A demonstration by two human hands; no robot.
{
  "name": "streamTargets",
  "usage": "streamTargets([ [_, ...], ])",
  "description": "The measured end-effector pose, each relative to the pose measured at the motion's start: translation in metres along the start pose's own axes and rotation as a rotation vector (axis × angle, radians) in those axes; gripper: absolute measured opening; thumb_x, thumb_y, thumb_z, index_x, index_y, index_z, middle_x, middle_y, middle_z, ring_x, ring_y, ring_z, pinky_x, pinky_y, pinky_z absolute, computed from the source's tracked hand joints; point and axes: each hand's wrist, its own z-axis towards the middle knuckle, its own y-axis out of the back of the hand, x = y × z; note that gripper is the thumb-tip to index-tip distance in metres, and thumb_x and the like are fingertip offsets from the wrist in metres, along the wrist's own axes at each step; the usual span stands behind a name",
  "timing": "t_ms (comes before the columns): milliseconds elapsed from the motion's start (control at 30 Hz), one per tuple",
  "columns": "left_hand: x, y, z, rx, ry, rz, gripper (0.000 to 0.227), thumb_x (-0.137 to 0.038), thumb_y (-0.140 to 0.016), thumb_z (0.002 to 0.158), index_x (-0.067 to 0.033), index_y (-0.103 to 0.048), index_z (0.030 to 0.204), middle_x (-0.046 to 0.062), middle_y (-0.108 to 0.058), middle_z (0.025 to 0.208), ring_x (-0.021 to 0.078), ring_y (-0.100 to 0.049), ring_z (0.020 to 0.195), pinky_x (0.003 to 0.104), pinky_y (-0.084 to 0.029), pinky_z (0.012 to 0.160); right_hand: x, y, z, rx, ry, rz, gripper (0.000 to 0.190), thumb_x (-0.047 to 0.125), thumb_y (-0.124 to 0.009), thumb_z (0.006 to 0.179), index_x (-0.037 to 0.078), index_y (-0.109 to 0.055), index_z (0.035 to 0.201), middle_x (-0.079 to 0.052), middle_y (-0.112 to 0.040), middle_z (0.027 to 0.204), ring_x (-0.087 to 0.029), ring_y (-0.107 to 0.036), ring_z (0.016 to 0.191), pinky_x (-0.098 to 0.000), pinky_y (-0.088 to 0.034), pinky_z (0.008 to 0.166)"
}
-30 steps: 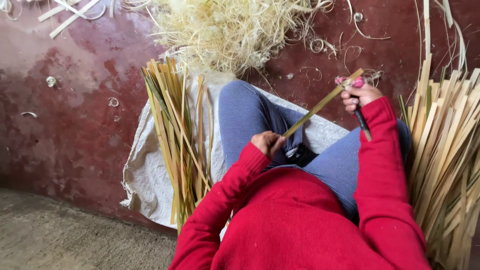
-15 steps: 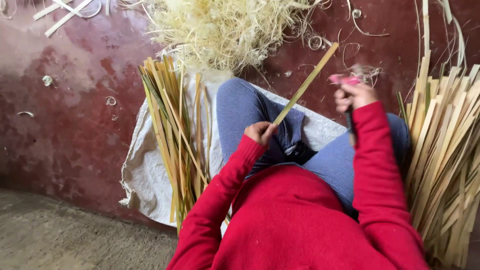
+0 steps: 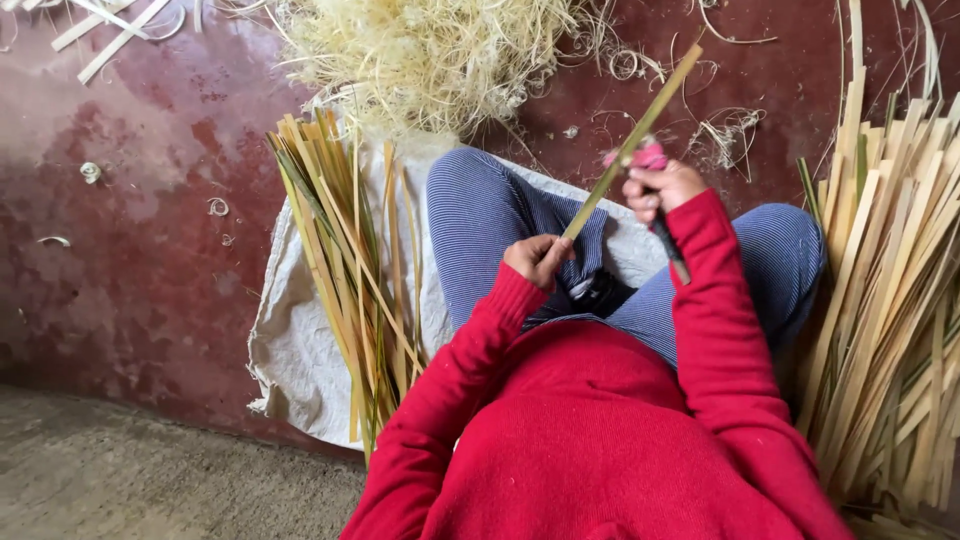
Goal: Shaving thin strips from bamboo stalks using a hand knife to prepare material for weaving.
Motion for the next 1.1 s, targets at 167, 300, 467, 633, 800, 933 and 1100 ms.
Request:
streamTargets([
  [167,0.009,0.005,-0.025,0.039,0.049,-0.042,0.025,-0.024,-0.067,0.1,-0.0065,-0.078,0.085,0.011,-0.062,0.052,0.0176,-0.063,0.038,0.025,-0.05,0.032,0.037,0.023,0.0,-0.03,0.001,0.045,0.015,0.007,-0.059,0.104,0.008,-0.056,0.09,-0.004,-0.049,0.077,-0.005,-0.04,0.049,-0.0229,-0.038,0.044],
  [300,0.009,0.006,-0.009,0.03,0.069,-0.002,0.025,-0.025,-0.068,0.099,-0.0056,-0.077,0.086,0.012,-0.064,0.054,0.0184,-0.064,0.04,0.025,-0.051,0.034,0.047,0.011,0.002,-0.016,0.007,0.038,0.014,0.007,-0.059,0.106,0.009,-0.056,0.092,-0.003,-0.05,0.079,-0.005,-0.041,0.05,-0.0231,-0.039,0.045],
  [467,0.011,-0.009,0.029,-0.008,0.082,-0.001,0.031,-0.032,-0.069,0.098,-0.0027,-0.076,0.093,0.015,-0.067,0.058,0.0212,-0.067,0.044,0.027,-0.055,0.036,0.027,-0.013,0.003,0.036,0.058,-0.067,0.007,0.006,-0.063,0.103,0.008,-0.059,0.096,-0.01,-0.053,0.076,-0.01,-0.043,0.049,-0.0302,-0.041,0.043],
  [633,-0.005,-0.016,0.01,0.027,0.006,-0.005,0.028,-0.027,-0.069,0.098,-0.0044,-0.076,0.083,0.014,-0.064,0.056,0.0199,-0.063,0.039,0.026,-0.049,0.03,0.059,0.026,-0.004,0.005,-0.027,0.158,0.017,0.007,-0.062,0.103,0.012,-0.051,0.091,0.003,-0.045,0.079,-0.004,-0.038,0.055,-0.0223,-0.036,0.048],
  [800,0.0,0.004,-0.001,0.185,0.043,0.206,0.031,-0.042,-0.06,0.099,-0.0213,-0.073,0.08,-0.007,-0.06,0.056,0.0069,-0.06,0.039,0.018,-0.042,0.038,0.064,0.148,0.042,0.041,-0.068,0.671,0.032,0.039,-0.058,0.109,0.017,-0.061,0.086,0.008,-0.062,0.069,-0.005,-0.054,0.049,-0.018,-0.048,0.047],
  [933,0.024,0.006,0.014,0.115,0.142,0.238,0.034,-0.045,-0.059,0.099,-0.0202,-0.076,0.082,-0.005,-0.06,0.055,0.0083,-0.06,0.038,0.019,-0.04,0.037,0.086,-0.001,-0.032,-0.427,0.013,0.054,0.013,0.017,-0.057,0.106,0.016,-0.069,0.111,0.011,-0.051,0.069,0.002,-0.042,0.049,-0.0135,-0.037,0.043],
  [1100,0.006,-0.005,0.026,-0.006,0.029,0.023,0.025,-0.024,-0.067,0.098,-0.0086,-0.078,0.082,0.01,-0.063,0.051,0.0183,-0.064,0.039,0.023,-0.05,0.032,-0.002,-0.017,-0.011,-0.076,0.022,-0.088,0.013,0.005,-0.066,0.097,-0.005,-0.063,0.09,-0.021,-0.059,0.072,-0.015,-0.049,0.05,-0.0359,-0.041,0.038],
])
